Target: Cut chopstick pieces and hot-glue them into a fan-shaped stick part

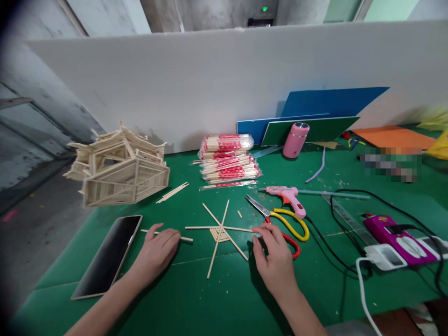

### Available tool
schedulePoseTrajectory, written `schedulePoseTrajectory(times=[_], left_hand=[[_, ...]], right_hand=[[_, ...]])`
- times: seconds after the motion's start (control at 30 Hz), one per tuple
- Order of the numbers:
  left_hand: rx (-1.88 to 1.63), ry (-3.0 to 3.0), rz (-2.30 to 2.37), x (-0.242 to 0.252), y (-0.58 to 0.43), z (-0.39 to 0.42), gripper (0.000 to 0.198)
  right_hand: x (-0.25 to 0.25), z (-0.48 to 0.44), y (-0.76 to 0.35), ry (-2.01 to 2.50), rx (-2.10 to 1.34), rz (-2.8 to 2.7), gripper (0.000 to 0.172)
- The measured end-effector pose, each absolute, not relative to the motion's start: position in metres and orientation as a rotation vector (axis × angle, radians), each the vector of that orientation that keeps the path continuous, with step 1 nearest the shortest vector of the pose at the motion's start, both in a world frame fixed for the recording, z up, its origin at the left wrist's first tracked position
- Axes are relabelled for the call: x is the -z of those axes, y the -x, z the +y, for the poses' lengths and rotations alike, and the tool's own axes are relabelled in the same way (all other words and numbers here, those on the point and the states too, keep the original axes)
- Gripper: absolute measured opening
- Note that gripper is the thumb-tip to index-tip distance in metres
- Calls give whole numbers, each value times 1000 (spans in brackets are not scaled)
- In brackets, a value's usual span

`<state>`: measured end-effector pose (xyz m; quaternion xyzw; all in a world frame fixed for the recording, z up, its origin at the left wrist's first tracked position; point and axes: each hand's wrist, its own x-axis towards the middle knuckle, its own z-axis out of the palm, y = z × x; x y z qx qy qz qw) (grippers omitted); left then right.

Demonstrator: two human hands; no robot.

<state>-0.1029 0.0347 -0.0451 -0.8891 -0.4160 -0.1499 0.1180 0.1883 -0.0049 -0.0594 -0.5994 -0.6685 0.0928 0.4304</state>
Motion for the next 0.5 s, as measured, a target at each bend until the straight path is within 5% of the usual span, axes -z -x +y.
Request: schedulePoseTrajectory(times=[0.5], left_hand=[[1414, 2673, -1921, 10, 31, 10, 14]], right_hand=[[54, 30, -278, 2012, 50, -1451, 25]])
